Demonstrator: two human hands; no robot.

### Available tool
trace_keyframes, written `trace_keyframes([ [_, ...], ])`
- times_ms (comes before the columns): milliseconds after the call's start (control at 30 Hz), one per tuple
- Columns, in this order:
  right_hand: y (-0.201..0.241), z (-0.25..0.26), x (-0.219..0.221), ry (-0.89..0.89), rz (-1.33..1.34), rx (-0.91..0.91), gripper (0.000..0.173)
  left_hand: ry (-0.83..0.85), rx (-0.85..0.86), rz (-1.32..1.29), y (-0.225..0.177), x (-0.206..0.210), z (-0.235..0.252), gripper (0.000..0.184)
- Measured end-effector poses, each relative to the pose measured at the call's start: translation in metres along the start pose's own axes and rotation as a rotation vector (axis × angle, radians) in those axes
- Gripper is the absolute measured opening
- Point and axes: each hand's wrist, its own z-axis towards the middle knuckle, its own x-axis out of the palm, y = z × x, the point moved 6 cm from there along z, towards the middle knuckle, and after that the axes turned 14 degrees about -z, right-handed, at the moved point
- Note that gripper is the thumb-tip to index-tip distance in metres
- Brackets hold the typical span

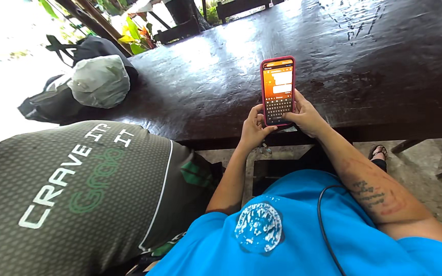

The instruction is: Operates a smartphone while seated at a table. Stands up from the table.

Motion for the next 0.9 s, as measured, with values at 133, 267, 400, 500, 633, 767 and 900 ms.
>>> trace_keyframes([
  [133,-0.0006,-0.0001,-0.0005,-0.007,-0.009,-0.001,0.086,-0.002,0.009,0.016,-0.0010,0.0001,-0.0007,0.075],
  [267,-0.0001,-0.0003,-0.0003,-0.006,-0.006,0.004,0.086,-0.002,0.005,0.001,-0.0011,0.0003,-0.0007,0.075],
  [400,0.0006,-0.0003,0.0002,-0.001,0.000,-0.003,0.085,-0.003,0.000,0.001,-0.0003,-0.0002,-0.0008,0.076],
  [500,0.0010,0.0000,0.0008,0.004,0.006,-0.003,0.085,-0.002,0.011,-0.005,-0.0005,-0.0003,-0.0011,0.076],
  [633,0.0012,-0.0009,0.0008,-0.002,0.008,-0.006,0.085,-0.003,0.010,0.000,-0.0004,-0.0001,-0.0007,0.076],
  [767,-0.0001,-0.0005,0.0000,-0.006,0.008,-0.004,0.086,-0.002,0.005,-0.001,0.0000,-0.0002,-0.0008,0.076],
  [900,-0.0001,-0.0004,0.0001,-0.004,0.003,0.007,0.087,-0.008,0.004,0.002,0.0004,-0.0002,-0.0005,0.076],
])
